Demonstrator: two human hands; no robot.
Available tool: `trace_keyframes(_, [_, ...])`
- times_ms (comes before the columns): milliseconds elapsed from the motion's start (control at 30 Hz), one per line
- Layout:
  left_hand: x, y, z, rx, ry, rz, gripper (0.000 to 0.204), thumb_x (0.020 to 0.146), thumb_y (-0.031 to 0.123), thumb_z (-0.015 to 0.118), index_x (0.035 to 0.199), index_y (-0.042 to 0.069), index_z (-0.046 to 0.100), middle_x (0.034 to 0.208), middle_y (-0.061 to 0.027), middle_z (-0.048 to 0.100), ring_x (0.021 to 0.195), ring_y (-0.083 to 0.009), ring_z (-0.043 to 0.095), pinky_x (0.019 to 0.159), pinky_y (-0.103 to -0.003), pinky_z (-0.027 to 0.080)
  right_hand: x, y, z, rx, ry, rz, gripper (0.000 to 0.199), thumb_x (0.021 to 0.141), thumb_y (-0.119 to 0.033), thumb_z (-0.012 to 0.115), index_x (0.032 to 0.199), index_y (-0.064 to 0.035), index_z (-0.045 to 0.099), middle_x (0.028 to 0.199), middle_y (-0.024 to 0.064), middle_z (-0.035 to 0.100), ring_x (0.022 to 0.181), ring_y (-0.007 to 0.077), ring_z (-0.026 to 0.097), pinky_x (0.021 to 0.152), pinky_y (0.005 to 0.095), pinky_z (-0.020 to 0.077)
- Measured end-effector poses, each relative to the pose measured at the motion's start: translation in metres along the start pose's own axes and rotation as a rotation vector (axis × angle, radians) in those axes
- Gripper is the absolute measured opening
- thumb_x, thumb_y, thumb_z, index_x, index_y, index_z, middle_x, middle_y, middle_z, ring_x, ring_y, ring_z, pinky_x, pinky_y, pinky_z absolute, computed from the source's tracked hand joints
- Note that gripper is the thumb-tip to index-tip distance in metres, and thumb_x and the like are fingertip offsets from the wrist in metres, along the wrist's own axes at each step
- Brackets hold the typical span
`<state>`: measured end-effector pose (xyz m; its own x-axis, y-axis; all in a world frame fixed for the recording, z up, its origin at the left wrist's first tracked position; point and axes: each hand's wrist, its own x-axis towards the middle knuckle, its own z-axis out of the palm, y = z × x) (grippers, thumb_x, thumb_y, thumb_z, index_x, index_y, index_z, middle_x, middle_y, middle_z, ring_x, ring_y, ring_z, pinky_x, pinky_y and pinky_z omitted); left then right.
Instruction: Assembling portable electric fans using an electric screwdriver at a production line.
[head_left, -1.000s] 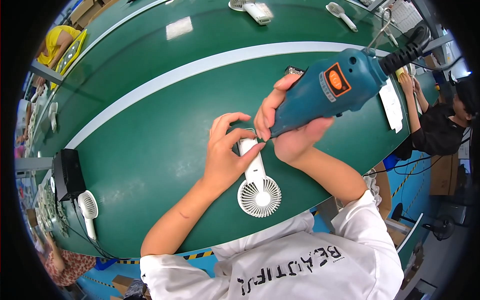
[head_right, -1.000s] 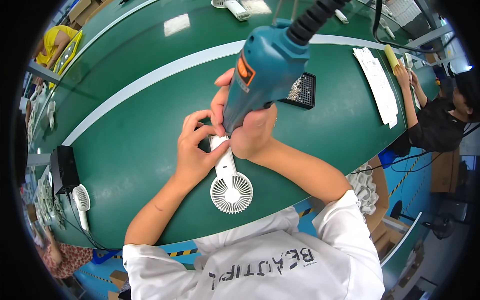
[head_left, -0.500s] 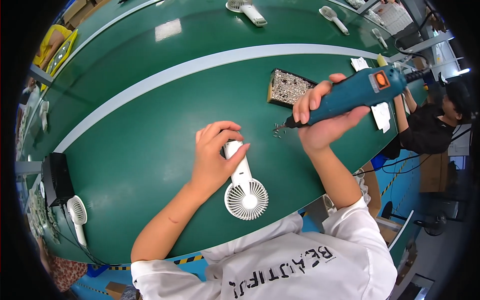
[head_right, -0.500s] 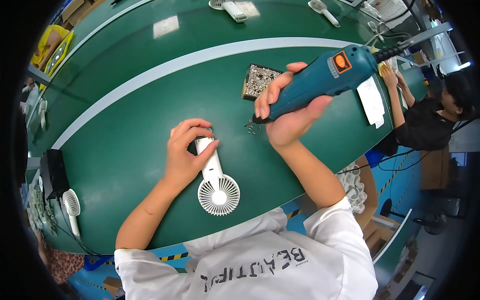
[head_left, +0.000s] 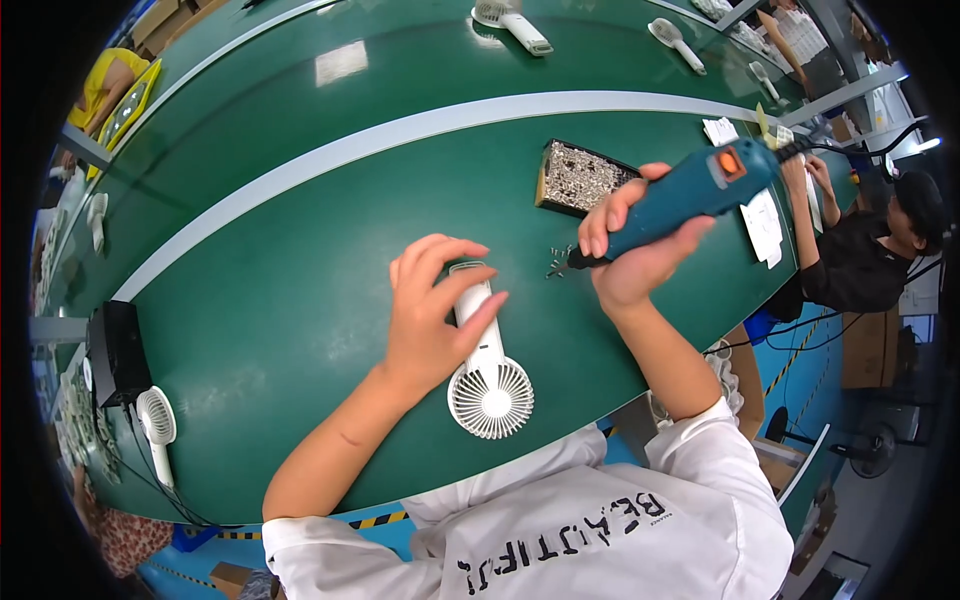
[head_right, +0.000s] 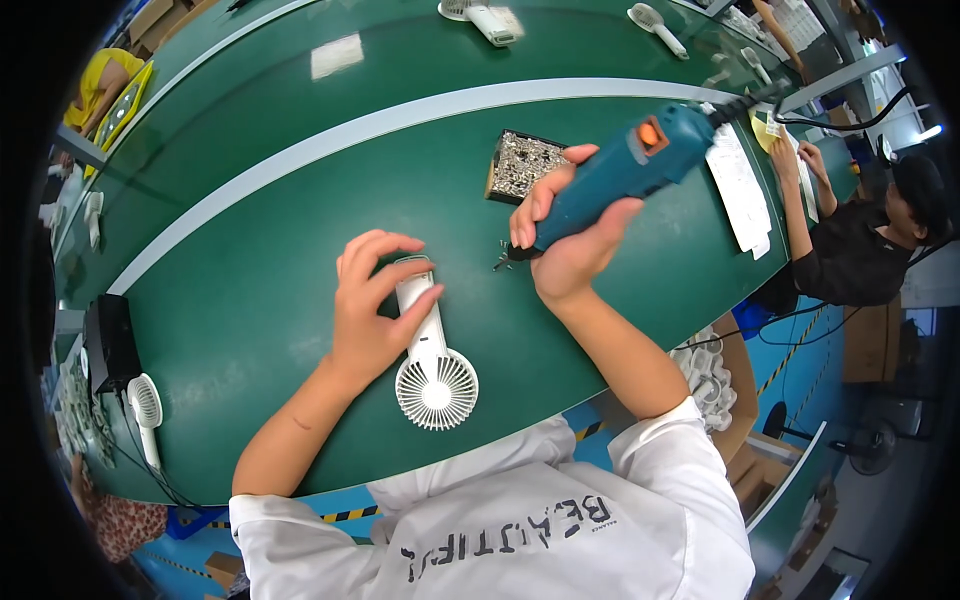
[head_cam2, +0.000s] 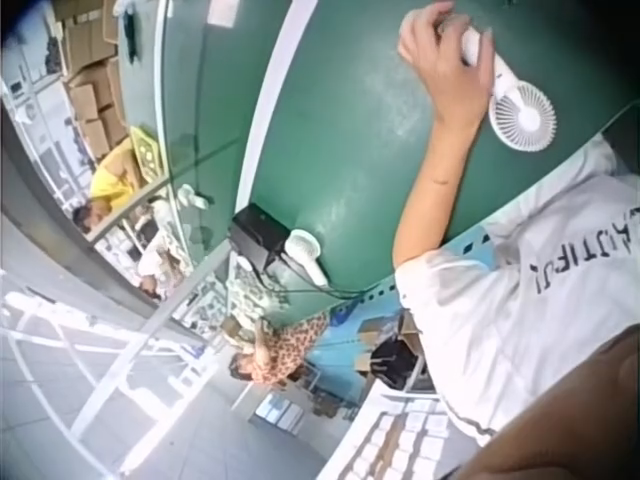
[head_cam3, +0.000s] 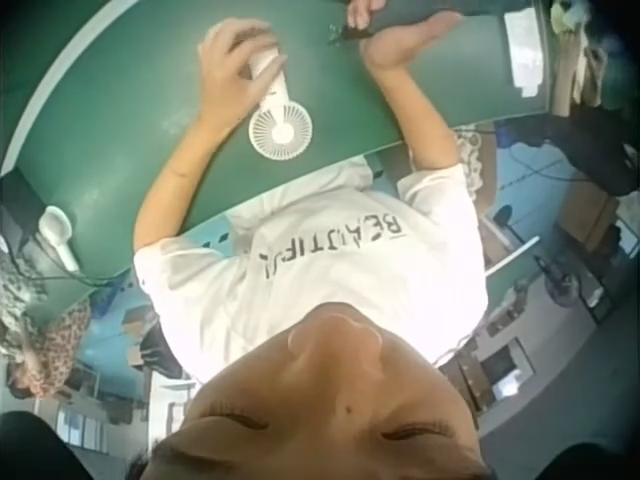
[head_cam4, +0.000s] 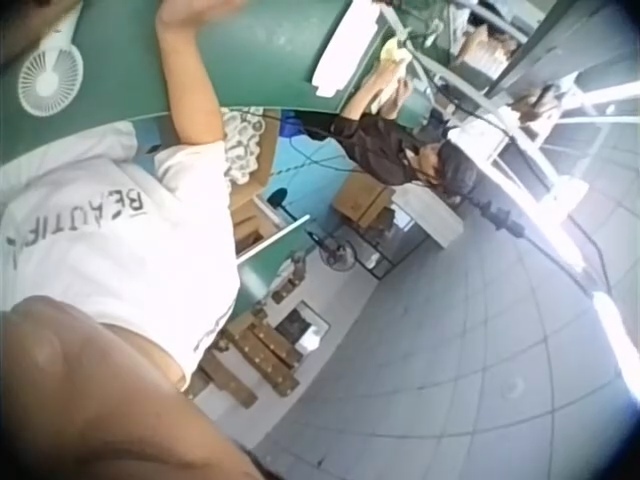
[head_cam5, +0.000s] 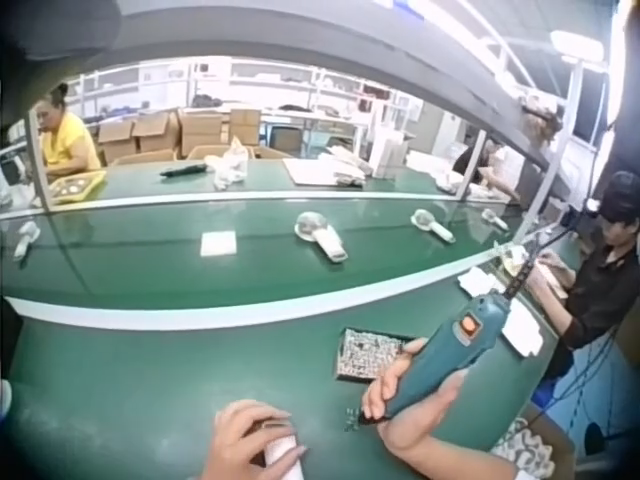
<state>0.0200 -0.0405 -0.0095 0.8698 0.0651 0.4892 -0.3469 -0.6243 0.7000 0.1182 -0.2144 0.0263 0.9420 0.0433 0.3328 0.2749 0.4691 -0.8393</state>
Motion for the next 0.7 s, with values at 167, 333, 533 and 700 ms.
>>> trace_keyframes(167, [-0.003,0.012,0.003,-0.018,-0.031,0.163,0.028,0.061,0.017,0.081,0.083,0.007,0.067,0.112,-0.0038,0.06,0.109,-0.027,0.05,0.09,-0.041,0.034,-0.01,-0.025,0.024,0.189,-0.029,0.046,0.078,0.083,-0.078,0.027,0.114,-0.0082,0.042,0.063,0.0028,0.044,0.038,0.0122,0.039,0.035,0.0273,0.0344])
trace_keyframes(333, [-0.005,0.008,0.006,-0.109,-0.05,0.143,0.018,0.061,0.011,0.08,0.073,0.007,0.067,0.112,-0.0047,0.06,0.109,-0.0271,0.05,0.091,-0.041,0.034,-0.017,-0.027,0.036,0.204,-0.11,0.094,0.079,0.084,-0.078,0.025,0.117,-0.0083,0.043,0.063,0.0024,0.044,0.037,0.0122,0.039,0.035,0.0269,0.0351])
trace_keyframes(533, [-0.007,0.007,0.004,-0.217,-0.087,0.106,0.015,0.062,0.007,0.079,0.071,0.006,0.068,0.114,-0.0045,0.06,0.109,-0.0269,0.05,0.092,-0.041,0.034,-0.019,-0.025,0.037,0.221,-0.182,0.189,0.082,0.081,-0.081,0.026,0.118,-0.0082,0.042,0.063,0.0032,0.046,0.038,0.0129,0.042,0.035,0.0272,0.0367])
trace_keyframes(700, [-0.009,0.007,-0.002,-0.196,-0.058,0.101,0.015,0.063,0.006,0.077,0.077,0.006,0.071,0.115,-0.0059,0.06,0.11,-0.0273,0.05,0.092,-0.041,0.034,-0.019,-0.015,0.046,0.283,-0.387,0.183,0.088,0.076,-0.085,0.028,0.115,-0.0073,0.041,0.063,0.0041,0.048,0.039,0.0133,0.045,0.037,0.0269,0.0394])
